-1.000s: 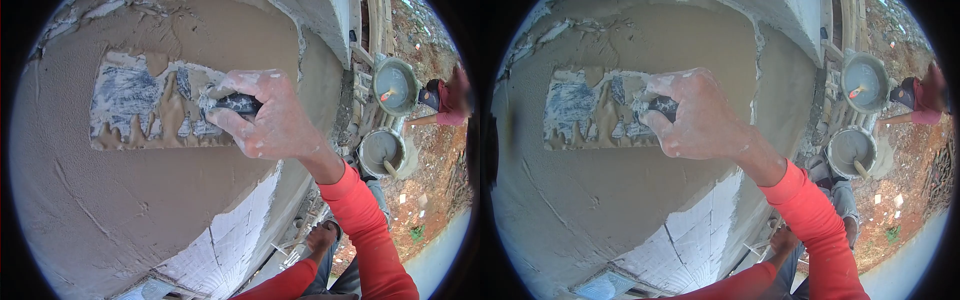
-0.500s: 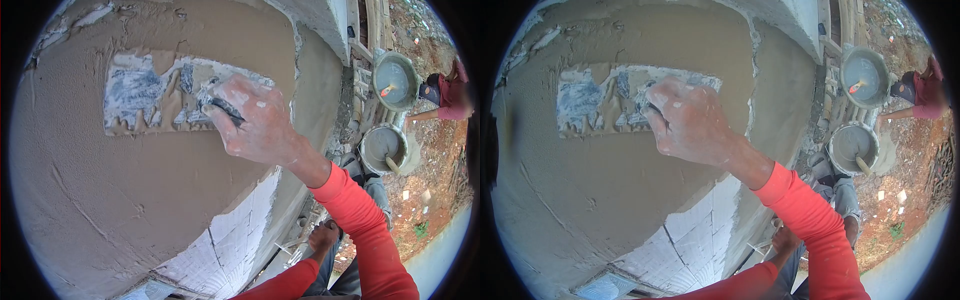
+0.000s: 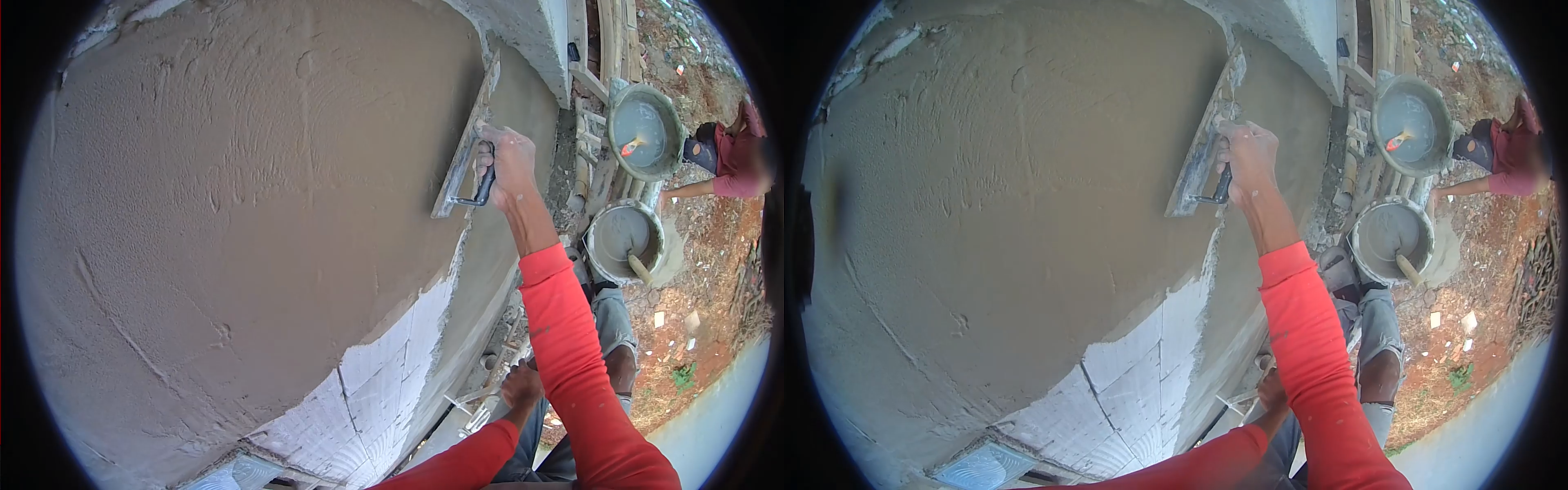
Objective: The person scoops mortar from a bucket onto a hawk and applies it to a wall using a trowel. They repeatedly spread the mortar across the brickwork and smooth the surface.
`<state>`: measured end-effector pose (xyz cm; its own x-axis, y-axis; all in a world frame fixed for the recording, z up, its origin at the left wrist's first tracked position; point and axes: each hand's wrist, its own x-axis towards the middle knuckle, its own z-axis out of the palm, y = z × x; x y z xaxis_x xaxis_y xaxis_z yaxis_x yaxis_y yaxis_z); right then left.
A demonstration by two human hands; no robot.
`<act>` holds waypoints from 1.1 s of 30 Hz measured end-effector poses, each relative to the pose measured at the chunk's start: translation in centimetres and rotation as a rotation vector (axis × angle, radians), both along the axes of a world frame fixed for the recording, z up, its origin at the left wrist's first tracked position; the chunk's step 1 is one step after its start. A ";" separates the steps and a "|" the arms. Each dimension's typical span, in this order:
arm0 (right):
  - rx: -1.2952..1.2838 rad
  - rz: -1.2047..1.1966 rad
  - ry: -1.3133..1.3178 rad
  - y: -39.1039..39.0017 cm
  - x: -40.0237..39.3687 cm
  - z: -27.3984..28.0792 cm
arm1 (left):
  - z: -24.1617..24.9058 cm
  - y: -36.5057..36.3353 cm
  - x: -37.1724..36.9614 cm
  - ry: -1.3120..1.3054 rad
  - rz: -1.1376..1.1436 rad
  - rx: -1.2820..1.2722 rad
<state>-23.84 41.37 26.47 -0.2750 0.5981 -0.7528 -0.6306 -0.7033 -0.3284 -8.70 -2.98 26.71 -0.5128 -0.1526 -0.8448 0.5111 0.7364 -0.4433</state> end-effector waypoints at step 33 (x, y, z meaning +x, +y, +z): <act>0.065 0.201 0.043 -6.9 2.9 -7.2 | 0.7 0.7 1.3 0.078 -0.055 0.057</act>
